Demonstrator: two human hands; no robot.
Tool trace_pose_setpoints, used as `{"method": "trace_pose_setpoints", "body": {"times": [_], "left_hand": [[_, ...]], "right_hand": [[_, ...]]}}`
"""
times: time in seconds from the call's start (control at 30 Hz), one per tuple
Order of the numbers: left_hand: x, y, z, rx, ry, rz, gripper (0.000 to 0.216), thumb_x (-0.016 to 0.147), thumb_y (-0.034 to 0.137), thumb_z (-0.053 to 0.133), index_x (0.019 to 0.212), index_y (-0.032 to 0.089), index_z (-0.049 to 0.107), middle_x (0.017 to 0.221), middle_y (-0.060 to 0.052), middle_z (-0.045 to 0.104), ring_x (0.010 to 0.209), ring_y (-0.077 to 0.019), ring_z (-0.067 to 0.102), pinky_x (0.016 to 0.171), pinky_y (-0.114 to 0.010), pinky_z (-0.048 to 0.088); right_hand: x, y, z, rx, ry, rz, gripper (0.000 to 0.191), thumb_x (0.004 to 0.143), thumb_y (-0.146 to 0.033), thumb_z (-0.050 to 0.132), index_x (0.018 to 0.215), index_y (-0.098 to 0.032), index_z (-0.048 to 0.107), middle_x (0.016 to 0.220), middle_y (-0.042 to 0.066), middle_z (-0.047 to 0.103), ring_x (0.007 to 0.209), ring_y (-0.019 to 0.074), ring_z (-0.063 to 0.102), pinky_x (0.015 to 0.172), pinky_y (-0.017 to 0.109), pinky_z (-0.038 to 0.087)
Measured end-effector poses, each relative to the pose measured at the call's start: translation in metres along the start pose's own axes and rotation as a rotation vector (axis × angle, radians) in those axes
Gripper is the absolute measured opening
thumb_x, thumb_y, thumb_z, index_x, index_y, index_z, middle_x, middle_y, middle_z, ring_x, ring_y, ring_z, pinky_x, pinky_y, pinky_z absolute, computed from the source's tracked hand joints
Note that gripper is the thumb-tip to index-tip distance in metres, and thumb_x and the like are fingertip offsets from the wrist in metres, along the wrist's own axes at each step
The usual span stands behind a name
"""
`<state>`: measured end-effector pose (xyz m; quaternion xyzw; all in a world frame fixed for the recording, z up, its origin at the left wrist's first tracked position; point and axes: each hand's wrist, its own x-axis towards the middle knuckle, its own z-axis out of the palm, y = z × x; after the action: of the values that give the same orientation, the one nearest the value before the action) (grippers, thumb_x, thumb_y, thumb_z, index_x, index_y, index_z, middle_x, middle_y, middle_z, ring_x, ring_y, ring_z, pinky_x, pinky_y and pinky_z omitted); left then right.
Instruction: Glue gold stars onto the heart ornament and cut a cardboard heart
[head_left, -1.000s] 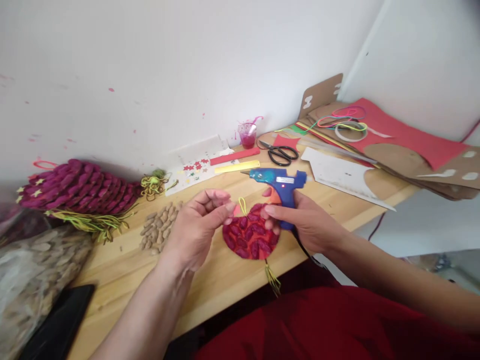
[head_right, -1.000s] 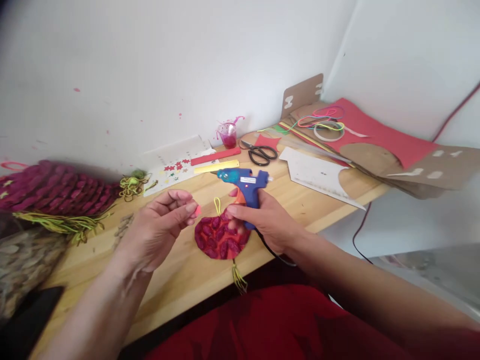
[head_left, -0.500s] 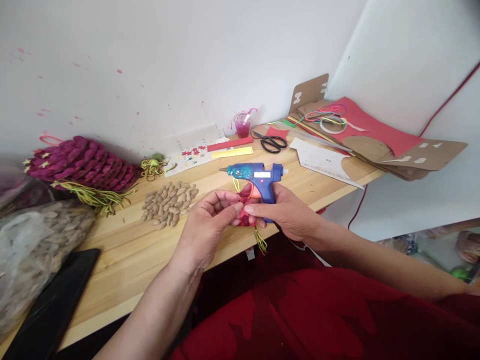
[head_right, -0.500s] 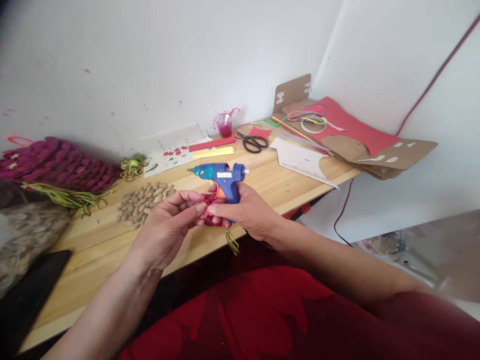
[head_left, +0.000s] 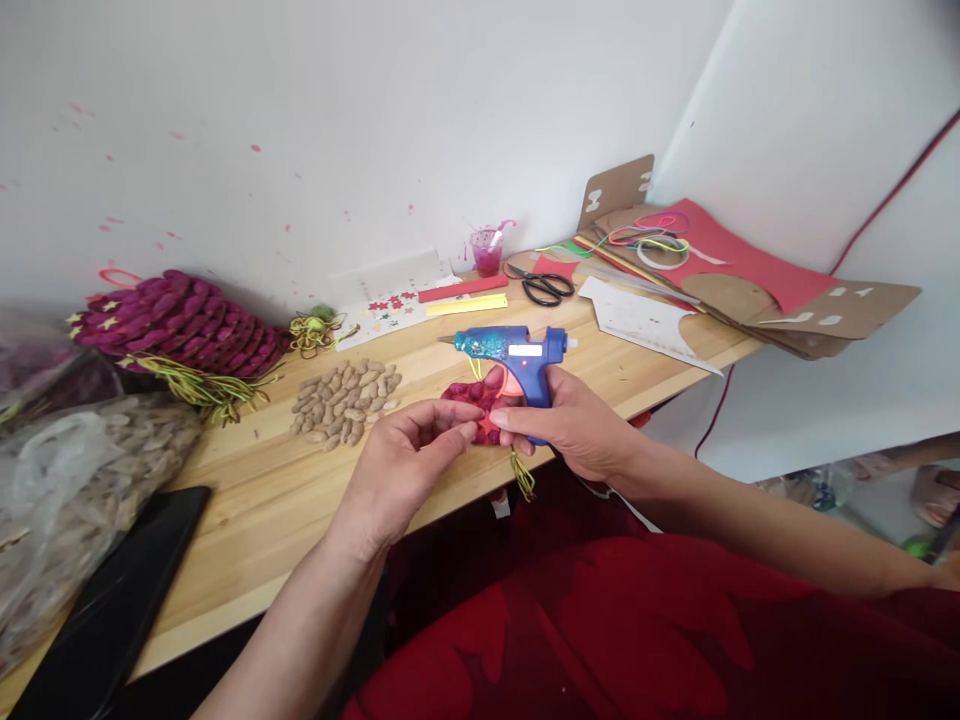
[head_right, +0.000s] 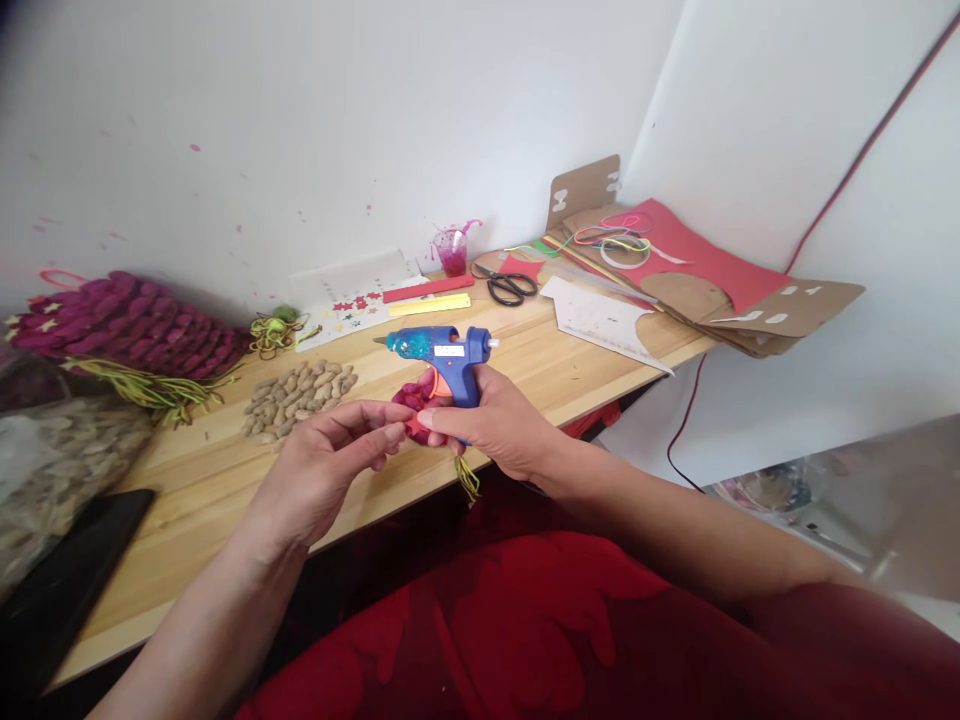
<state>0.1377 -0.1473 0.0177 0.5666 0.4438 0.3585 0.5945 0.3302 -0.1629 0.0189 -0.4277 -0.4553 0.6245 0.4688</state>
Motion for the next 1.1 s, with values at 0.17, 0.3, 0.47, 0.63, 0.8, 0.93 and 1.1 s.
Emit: {"method": "trace_pose_setpoints", "body": {"times": [0.17, 0.3, 0.47, 0.63, 0.8, 0.93, 1.1], "left_hand": [[0.0, 0.003, 0.002, 0.015, -0.007, -0.012, 0.018, 0.078, 0.037, 0.079, 0.08, 0.019, 0.075, 0.072, -0.001, 0.07, 0.064, -0.0104, 0.057, 0.059, -0.021, 0.042], [0.001, -0.001, 0.001, 0.046, -0.016, -0.014, 0.019, 0.079, 0.035, 0.077, 0.078, 0.017, 0.073, 0.073, -0.001, 0.069, 0.064, -0.011, 0.057, 0.062, -0.022, 0.042], [0.004, -0.004, -0.001, 0.113, -0.031, -0.014, 0.019, 0.082, 0.037, 0.073, 0.081, 0.018, 0.072, 0.078, -0.002, 0.07, 0.068, -0.0126, 0.058, 0.065, -0.023, 0.043], [0.002, -0.007, -0.001, 0.239, 0.01, -0.02, 0.018, 0.082, 0.036, 0.071, 0.079, 0.019, 0.071, 0.075, -0.001, 0.068, 0.064, -0.0125, 0.056, 0.061, -0.024, 0.042], [-0.001, -0.016, -0.006, 0.385, 0.096, 0.095, 0.007, 0.081, 0.027, 0.071, 0.078, 0.02, 0.071, 0.08, -0.002, 0.071, 0.073, -0.0162, 0.062, 0.068, -0.026, 0.046], [0.004, -0.021, -0.012, 0.413, 0.129, 0.12, 0.004, 0.08, 0.023, 0.07, 0.077, 0.022, 0.072, 0.082, -0.003, 0.072, 0.075, -0.0177, 0.063, 0.071, -0.028, 0.047], [0.014, -0.024, -0.013, 0.444, 0.152, 0.221, 0.007, 0.079, 0.018, 0.069, 0.076, 0.024, 0.072, 0.089, -0.004, 0.073, 0.084, -0.0209, 0.065, 0.08, -0.032, 0.049]], "right_hand": [[0.0, -0.002, 0.001, -0.039, -0.009, 0.002, 0.017, 0.078, -0.018, 0.071, 0.093, -0.019, 0.063, 0.067, -0.003, 0.063, 0.061, 0.0112, 0.058, 0.051, 0.023, 0.043], [0.0, -0.001, 0.001, -0.061, -0.01, 0.01, 0.018, 0.077, -0.018, 0.072, 0.093, -0.019, 0.062, 0.069, -0.003, 0.063, 0.062, 0.0114, 0.058, 0.053, 0.024, 0.044], [0.003, 0.001, -0.003, -0.079, -0.025, 0.028, 0.019, 0.08, -0.027, 0.074, 0.09, -0.019, 0.06, 0.068, -0.002, 0.064, 0.06, 0.0112, 0.057, 0.052, 0.024, 0.044], [0.005, -0.006, -0.021, -0.293, 0.001, 0.067, 0.035, 0.087, -0.052, 0.066, 0.08, -0.019, 0.057, 0.057, -0.002, 0.058, 0.053, 0.0118, 0.053, 0.05, 0.026, 0.041], [0.008, -0.018, -0.045, -0.595, 0.036, 0.102, 0.042, 0.091, -0.058, 0.058, 0.073, -0.02, 0.054, 0.053, -0.001, 0.057, 0.049, 0.0129, 0.05, 0.049, 0.027, 0.038], [0.015, -0.024, -0.052, -0.74, 0.014, 0.119, 0.045, 0.089, -0.058, 0.059, 0.064, -0.021, 0.052, 0.052, 0.001, 0.057, 0.049, 0.0142, 0.051, 0.048, 0.029, 0.038], [0.028, -0.029, -0.049, -0.929, -0.041, 0.037, 0.045, 0.092, -0.054, 0.054, 0.06, -0.022, 0.05, 0.052, 0.0, 0.055, 0.051, 0.0148, 0.05, 0.051, 0.03, 0.037]]}}
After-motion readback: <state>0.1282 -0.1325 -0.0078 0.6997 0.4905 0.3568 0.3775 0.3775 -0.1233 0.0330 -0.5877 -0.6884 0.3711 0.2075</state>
